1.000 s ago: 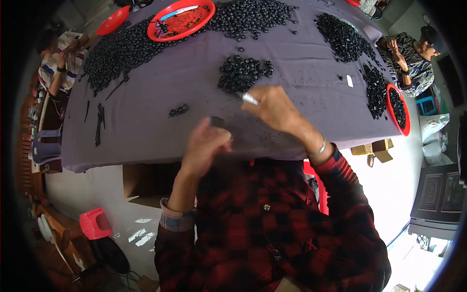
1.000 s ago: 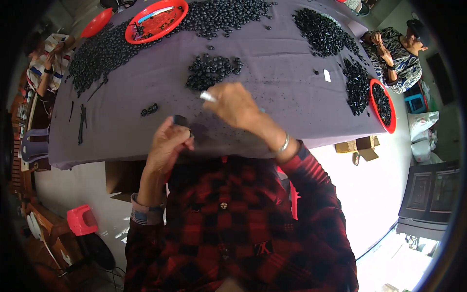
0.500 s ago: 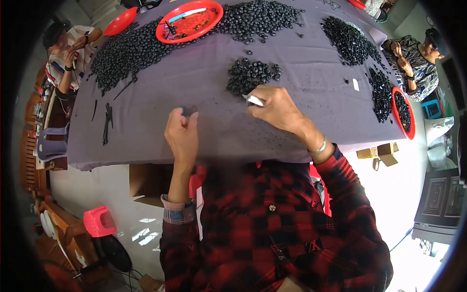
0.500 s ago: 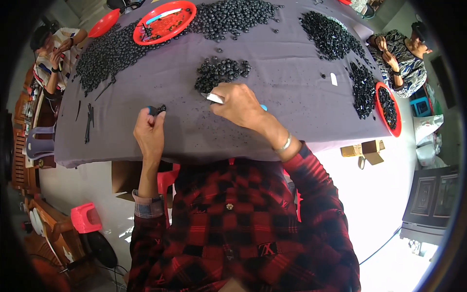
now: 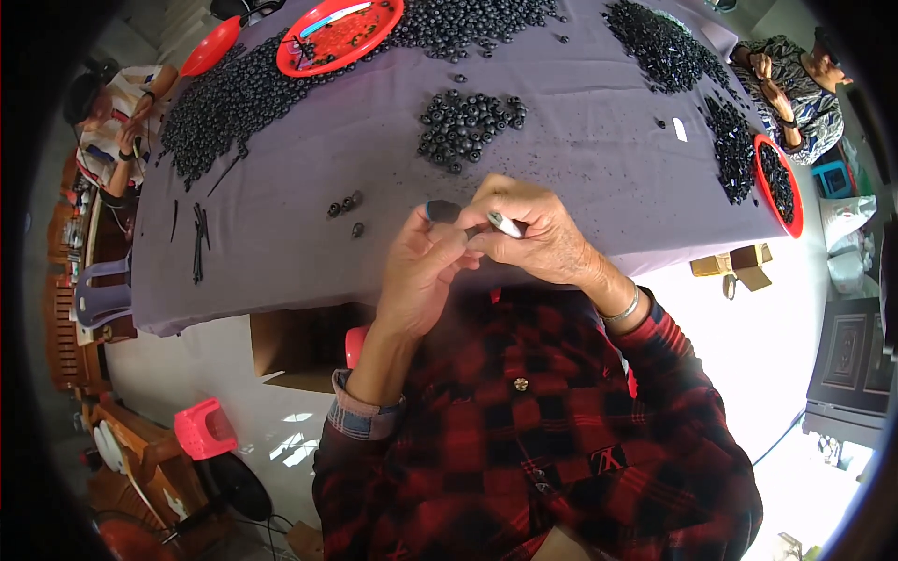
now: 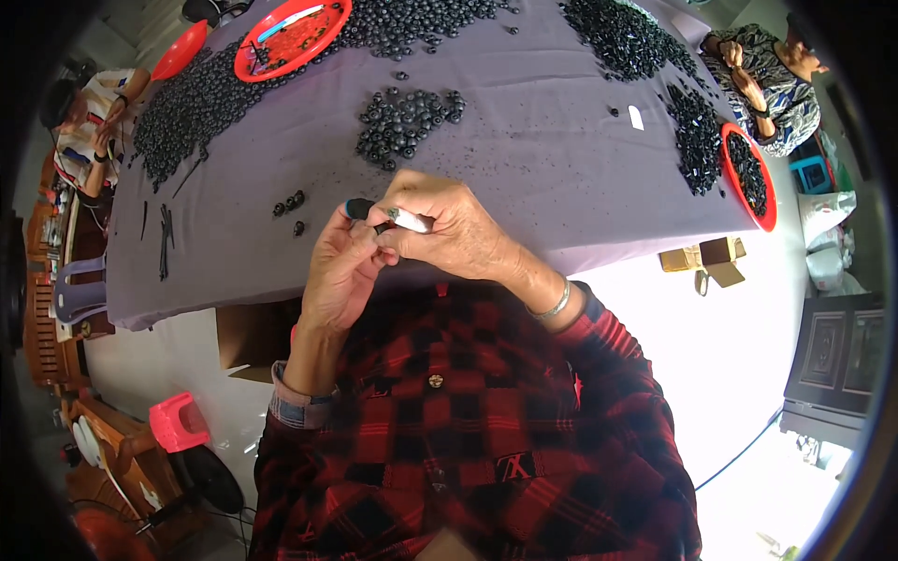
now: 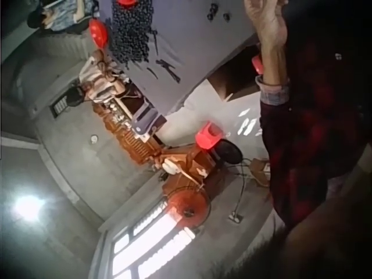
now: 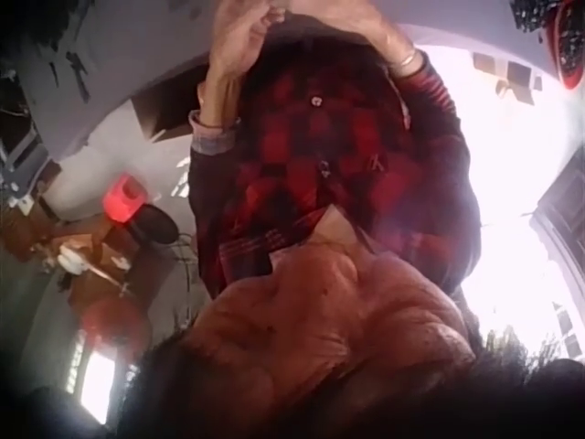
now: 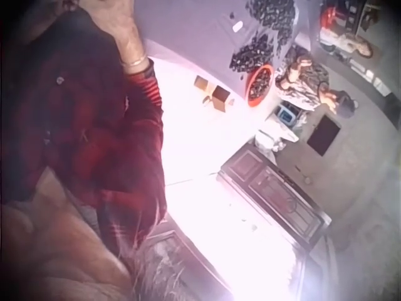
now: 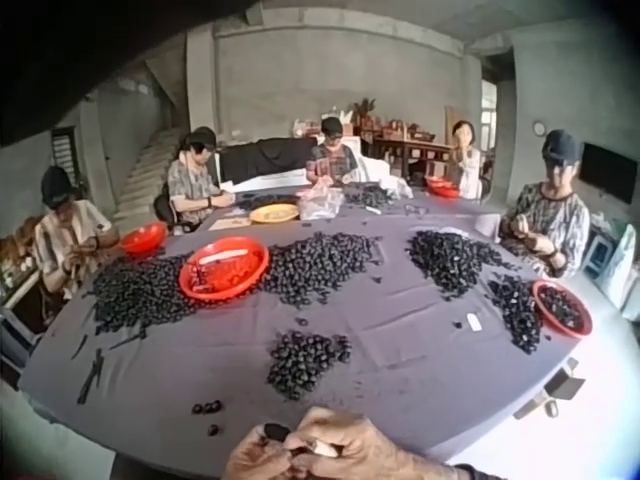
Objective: The person trims excess material from small black plastic components using a small utility cutter, handling the pieces one at a time over the table.
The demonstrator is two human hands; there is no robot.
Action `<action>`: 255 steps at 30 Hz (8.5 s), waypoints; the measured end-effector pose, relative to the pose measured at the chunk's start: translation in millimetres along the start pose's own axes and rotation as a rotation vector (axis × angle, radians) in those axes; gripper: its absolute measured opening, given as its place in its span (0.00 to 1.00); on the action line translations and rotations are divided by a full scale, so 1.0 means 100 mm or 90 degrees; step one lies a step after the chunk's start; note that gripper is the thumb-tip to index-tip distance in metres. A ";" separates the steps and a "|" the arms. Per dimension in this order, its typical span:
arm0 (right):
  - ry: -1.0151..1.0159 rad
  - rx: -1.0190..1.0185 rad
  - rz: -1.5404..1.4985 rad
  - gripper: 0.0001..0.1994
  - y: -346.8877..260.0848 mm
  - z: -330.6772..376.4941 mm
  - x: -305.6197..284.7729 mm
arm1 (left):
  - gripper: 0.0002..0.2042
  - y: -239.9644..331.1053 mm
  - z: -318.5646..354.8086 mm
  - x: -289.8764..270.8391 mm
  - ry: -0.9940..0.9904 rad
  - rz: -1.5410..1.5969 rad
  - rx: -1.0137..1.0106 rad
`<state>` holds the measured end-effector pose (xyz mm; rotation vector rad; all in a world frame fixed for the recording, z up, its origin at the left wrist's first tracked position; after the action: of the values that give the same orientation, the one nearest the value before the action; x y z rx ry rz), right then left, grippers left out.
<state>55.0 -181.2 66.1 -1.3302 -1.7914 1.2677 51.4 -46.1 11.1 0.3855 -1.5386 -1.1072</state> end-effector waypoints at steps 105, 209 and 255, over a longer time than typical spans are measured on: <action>-0.020 0.014 0.253 0.10 -0.07 0.11 0.07 | 0.09 0.02 0.01 -0.10 -0.042 0.156 0.002; 0.148 0.189 0.687 0.14 0.65 -0.50 -0.45 | 0.12 0.47 -0.02 -0.64 0.324 -0.961 0.406; 0.000 0.109 0.129 0.08 -0.11 0.22 -0.01 | 0.13 -0.22 0.07 0.05 -0.095 0.048 -0.148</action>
<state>32.1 -190.9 67.2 -1.4404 -1.5391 1.4933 37.0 -58.0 -2.8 0.0878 -1.5193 -1.2612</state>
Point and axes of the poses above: each hand's wrist, its own z-axis away from the middle knuckle, its own x-axis out of the palm, y = z × x, the point moved 6 cm from there along -z, towards the middle knuckle, and after that the axes turned 1 degree about y, right-handed, at the moved point
